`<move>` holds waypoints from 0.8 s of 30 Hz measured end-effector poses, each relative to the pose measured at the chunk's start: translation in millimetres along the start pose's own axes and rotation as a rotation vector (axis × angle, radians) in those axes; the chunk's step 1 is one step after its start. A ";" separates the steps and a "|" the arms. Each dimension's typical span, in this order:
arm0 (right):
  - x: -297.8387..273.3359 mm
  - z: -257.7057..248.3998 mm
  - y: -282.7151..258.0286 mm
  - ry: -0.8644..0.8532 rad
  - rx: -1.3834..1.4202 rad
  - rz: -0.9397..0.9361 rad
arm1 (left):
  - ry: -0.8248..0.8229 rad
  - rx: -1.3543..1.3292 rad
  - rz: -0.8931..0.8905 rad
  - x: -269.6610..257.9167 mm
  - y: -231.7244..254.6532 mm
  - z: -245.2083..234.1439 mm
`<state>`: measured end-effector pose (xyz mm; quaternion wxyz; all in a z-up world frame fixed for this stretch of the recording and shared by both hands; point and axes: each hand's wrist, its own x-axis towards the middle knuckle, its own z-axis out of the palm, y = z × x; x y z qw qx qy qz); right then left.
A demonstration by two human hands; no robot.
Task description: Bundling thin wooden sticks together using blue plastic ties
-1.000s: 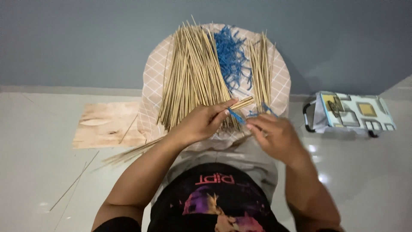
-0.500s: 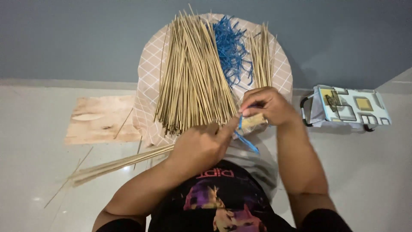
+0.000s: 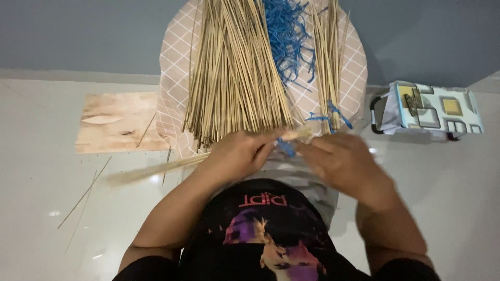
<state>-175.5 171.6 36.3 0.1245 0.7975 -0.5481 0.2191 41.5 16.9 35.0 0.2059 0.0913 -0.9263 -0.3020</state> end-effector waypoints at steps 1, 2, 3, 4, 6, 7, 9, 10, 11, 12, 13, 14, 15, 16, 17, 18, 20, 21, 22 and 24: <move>4.8 -12.6 3.7 -0.003 0.003 0.004 | -0.004 -0.004 -0.002 -1.0 3.4 2.6; 9.6 -25.5 7.4 -0.061 0.085 -0.004 | -0.101 -0.063 0.059 -1.9 7.2 5.2; 14.8 -38.6 11.5 -0.116 0.166 -0.012 | -0.197 -0.121 0.123 -2.1 10.9 7.0; 22.6 -36.3 19.3 -0.116 0.167 -0.008 | -0.201 -0.123 0.123 -1.0 20.9 0.3; 36.2 -29.7 32.6 -0.208 0.659 -0.009 | -0.160 0.114 0.263 -2.1 41.7 -11.8; 29.9 -2.9 44.9 -0.206 0.660 -0.011 | -0.161 0.117 0.262 -3.7 38.5 -9.1; 19.4 48.4 71.1 0.005 0.848 0.090 | -0.094 0.205 0.165 -5.2 32.7 -4.5; 2.5 83.0 63.1 0.006 0.844 0.084 | -0.090 0.209 0.167 -8.2 25.5 -0.3; -14.8 118.7 54.7 0.098 0.991 0.447 | 0.009 0.253 0.072 -12.2 18.2 4.6; -32.0 154.8 46.4 0.192 1.118 0.818 | 0.108 0.296 -0.023 -16.4 10.5 9.4; -17.3 146.8 27.8 0.186 1.122 0.806 | 0.117 0.304 -0.030 -14.2 10.0 8.4; -3.4 139.0 9.0 0.364 0.663 0.502 | 0.167 0.263 -0.096 -12.0 9.2 7.8; 4.9 131.9 -16.4 0.513 0.206 0.206 | 0.202 0.215 -0.165 -13.8 10.1 9.1; 4.1 120.1 -18.9 0.510 0.216 0.211 | 0.195 0.215 -0.175 -16.2 10.5 10.1; 5.2 107.9 -19.1 0.483 0.016 0.111 | 0.206 0.179 -0.148 -15.5 9.5 9.4; 6.0 95.0 -19.0 0.452 -0.183 0.012 | 0.216 0.143 -0.121 -14.4 9.1 8.6; 11.6 76.1 -26.8 0.450 -0.291 -0.004 | 0.197 0.241 -0.052 -12.1 11.1 10.1; 13.8 66.1 -31.1 0.440 -0.392 -0.032 | 0.188 0.336 0.008 -11.7 12.7 11.6; 13.6 60.0 -29.9 0.439 -0.397 -0.024 | 0.183 0.333 0.014 -10.9 16.1 16.1; 17.0 46.2 -23.2 0.283 0.204 0.005 | 0.411 0.583 0.200 -5.3 21.5 23.0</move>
